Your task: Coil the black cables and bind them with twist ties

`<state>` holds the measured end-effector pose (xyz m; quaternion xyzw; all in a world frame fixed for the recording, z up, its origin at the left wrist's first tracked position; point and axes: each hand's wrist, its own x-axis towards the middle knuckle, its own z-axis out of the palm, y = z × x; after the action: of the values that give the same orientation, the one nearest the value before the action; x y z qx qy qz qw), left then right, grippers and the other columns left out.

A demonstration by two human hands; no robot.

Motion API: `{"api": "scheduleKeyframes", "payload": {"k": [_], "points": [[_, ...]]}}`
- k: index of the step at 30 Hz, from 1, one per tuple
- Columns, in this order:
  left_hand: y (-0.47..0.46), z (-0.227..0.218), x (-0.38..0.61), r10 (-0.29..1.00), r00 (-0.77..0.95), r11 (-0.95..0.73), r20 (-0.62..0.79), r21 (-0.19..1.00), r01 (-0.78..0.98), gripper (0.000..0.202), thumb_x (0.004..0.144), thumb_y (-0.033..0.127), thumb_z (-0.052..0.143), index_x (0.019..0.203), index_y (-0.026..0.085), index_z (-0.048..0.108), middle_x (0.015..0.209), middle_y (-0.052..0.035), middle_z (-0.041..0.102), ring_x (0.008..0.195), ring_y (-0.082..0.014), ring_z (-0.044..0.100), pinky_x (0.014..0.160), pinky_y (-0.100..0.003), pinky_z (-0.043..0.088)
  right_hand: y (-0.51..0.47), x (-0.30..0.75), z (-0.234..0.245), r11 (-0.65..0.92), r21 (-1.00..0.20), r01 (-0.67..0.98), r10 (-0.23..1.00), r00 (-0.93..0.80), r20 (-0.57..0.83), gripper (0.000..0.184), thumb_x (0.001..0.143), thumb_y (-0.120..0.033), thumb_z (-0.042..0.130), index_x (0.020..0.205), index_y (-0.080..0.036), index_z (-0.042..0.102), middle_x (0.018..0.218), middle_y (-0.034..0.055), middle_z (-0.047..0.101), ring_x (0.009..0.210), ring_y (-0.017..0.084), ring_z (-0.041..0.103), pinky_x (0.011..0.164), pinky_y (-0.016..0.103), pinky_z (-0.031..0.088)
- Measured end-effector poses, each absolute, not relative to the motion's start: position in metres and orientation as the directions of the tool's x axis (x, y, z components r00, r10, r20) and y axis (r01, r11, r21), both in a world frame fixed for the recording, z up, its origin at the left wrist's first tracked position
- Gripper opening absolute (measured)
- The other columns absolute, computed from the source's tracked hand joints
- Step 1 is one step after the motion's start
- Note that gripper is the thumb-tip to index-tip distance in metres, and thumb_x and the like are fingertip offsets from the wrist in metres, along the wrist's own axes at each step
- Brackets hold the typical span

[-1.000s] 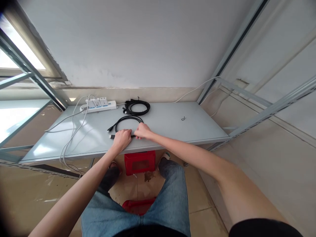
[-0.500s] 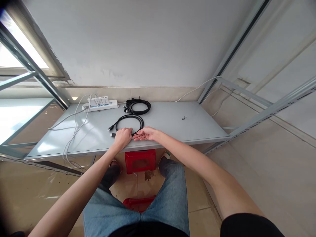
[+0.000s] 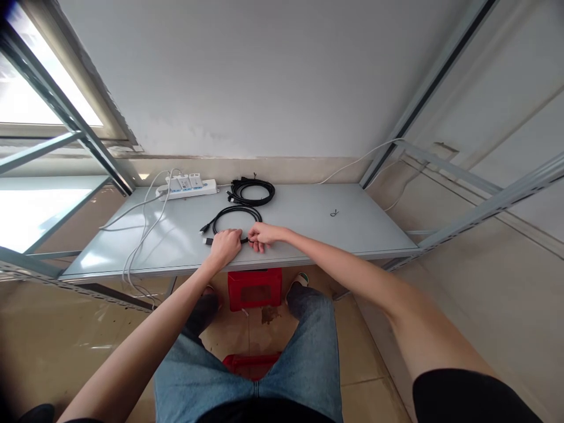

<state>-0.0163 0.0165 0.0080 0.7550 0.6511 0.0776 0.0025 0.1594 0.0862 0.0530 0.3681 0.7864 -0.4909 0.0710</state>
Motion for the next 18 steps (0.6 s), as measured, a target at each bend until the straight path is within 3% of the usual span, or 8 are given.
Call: {"api": "scheduleKeyframes", "payload": {"k": [2,5,7,9,13,15,18], "points": [[0.016,0.008,-0.016,0.985,0.135,-0.146,0.108,0.102,0.984,0.035,0.096,0.015,0.039,0.103,0.017,0.073,0.102,-0.0158,0.076,0.097,-0.0289,0.072,0.083,-0.036,0.046,0.083,0.159,0.056,0.481,-0.598,0.642,0.499,-0.76,-0.416,0.017,0.093,-0.007,0.048,0.085,-0.012,0.062,0.069,0.0028,0.071,0.052,0.011,0.063,0.054,0.02,0.045],[0.016,0.009,-0.016,0.985,0.134,-0.145,0.108,0.1,0.984,0.033,0.095,0.015,0.04,0.101,0.017,0.073,0.1,-0.0154,0.076,0.095,-0.0287,0.072,0.081,-0.036,0.046,0.073,0.159,0.063,0.807,-0.214,0.551,0.485,-0.824,-0.294,0.018,0.089,-0.004,0.052,0.095,-0.013,0.066,0.08,0.0081,0.074,0.068,0.017,0.069,0.062,0.024,0.046],[0.016,0.009,-0.016,0.985,0.136,-0.147,0.11,0.104,0.984,0.033,0.094,0.015,0.04,0.1,0.017,0.073,0.099,-0.0151,0.076,0.095,-0.029,0.072,0.081,-0.036,0.046,0.066,0.157,0.066,0.895,0.044,0.443,0.44,-0.866,-0.236,0.019,0.091,-0.008,0.053,0.103,-0.012,0.067,0.088,0.0129,0.075,0.078,0.022,0.071,0.065,0.027,0.046],[0.016,0.01,-0.016,0.985,0.135,-0.147,0.106,0.111,0.983,0.033,0.094,0.015,0.041,0.1,0.017,0.073,0.1,-0.0152,0.076,0.095,-0.0293,0.072,0.081,-0.036,0.046,0.062,0.154,0.07,0.92,0.197,0.338,0.38,-0.891,-0.247,0.022,0.093,-0.008,0.051,0.11,-0.009,0.066,0.089,0.0155,0.074,0.081,0.025,0.072,0.067,0.03,0.046],[0.016,0.011,-0.015,0.99,0.113,-0.124,0.088,0.124,0.985,0.034,0.094,0.015,0.041,0.101,0.017,0.074,0.102,-0.0159,0.076,0.098,-0.0293,0.071,0.083,-0.036,0.046,0.067,0.152,0.076,0.922,0.317,0.222,0.322,-0.895,-0.309,0.027,0.095,-0.003,0.046,0.113,-0.008,0.065,0.094,0.0169,0.072,0.083,0.024,0.07,0.067,0.03,0.046],[0.016,0.01,-0.015,0.99,0.108,-0.119,0.087,0.134,0.984,0.035,0.094,0.015,0.04,0.102,0.017,0.074,0.102,-0.016,0.076,0.098,-0.0291,0.071,0.084,-0.036,0.046,0.073,0.155,0.078,0.918,0.351,0.184,0.287,-0.919,-0.27,0.028,0.096,-0.003,0.044,0.116,-0.008,0.062,0.101,0.0172,0.07,0.085,0.023,0.068,0.066,0.029,0.045],[0.017,0.009,-0.016,0.989,0.115,-0.128,0.091,0.15,0.98,0.034,0.094,0.017,0.041,0.103,0.017,0.074,0.103,-0.0162,0.076,0.098,-0.0292,0.072,0.085,-0.036,0.047,0.081,0.16,0.076,0.922,0.385,0.049,0.129,-0.974,-0.184,0.032,0.098,0.0,0.039,0.121,-0.011,0.059,0.11,0.0159,0.067,0.091,0.021,0.064,0.067,0.029,0.045]]}}
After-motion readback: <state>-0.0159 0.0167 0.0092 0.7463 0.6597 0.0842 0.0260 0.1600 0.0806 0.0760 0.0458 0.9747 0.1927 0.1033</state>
